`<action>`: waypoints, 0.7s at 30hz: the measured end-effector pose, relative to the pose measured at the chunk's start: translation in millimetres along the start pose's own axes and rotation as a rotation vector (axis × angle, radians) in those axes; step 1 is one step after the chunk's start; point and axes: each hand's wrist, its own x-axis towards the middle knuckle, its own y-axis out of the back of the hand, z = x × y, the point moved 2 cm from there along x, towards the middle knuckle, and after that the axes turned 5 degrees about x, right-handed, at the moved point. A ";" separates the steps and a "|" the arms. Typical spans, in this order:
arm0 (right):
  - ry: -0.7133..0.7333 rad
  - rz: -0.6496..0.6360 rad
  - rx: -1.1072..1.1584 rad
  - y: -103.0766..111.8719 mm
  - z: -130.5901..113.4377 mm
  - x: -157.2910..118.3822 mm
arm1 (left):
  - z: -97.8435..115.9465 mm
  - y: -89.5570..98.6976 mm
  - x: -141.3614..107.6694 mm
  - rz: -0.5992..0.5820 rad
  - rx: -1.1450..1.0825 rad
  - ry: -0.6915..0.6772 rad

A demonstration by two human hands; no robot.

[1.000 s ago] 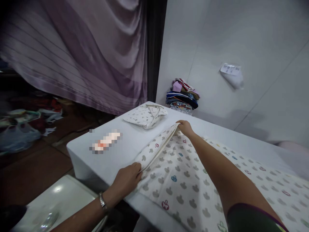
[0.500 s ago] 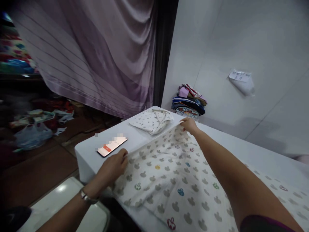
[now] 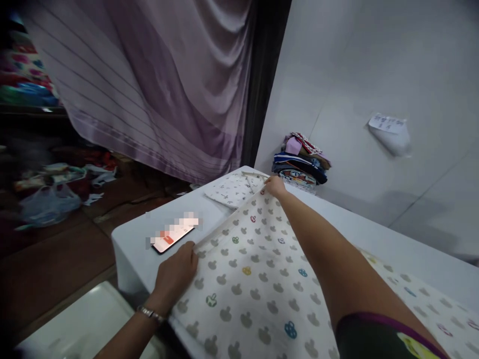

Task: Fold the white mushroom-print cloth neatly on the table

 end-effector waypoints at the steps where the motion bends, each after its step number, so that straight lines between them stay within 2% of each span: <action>1: 0.004 0.007 -0.008 -6.4 0.9 4.5 | -1.3 -0.8 -0.4 0.005 -0.021 0.015; 8: 0.006 -0.036 -0.062 -58.0 13.4 20.9 | -7.4 4.0 0.2 -0.031 -0.211 0.072; 12: 0.005 -0.107 -0.115 -79.8 28.8 18.5 | -7.6 4.1 1.7 -0.041 -0.197 0.093; 16: 0.076 -0.117 -0.139 -82.5 37.3 11.0 | -6.9 3.1 2.1 -0.053 -0.148 0.073; 21: 0.211 -0.023 -0.116 -73.6 38.6 -4.5 | -8.3 1.4 2.0 -0.035 -0.126 0.056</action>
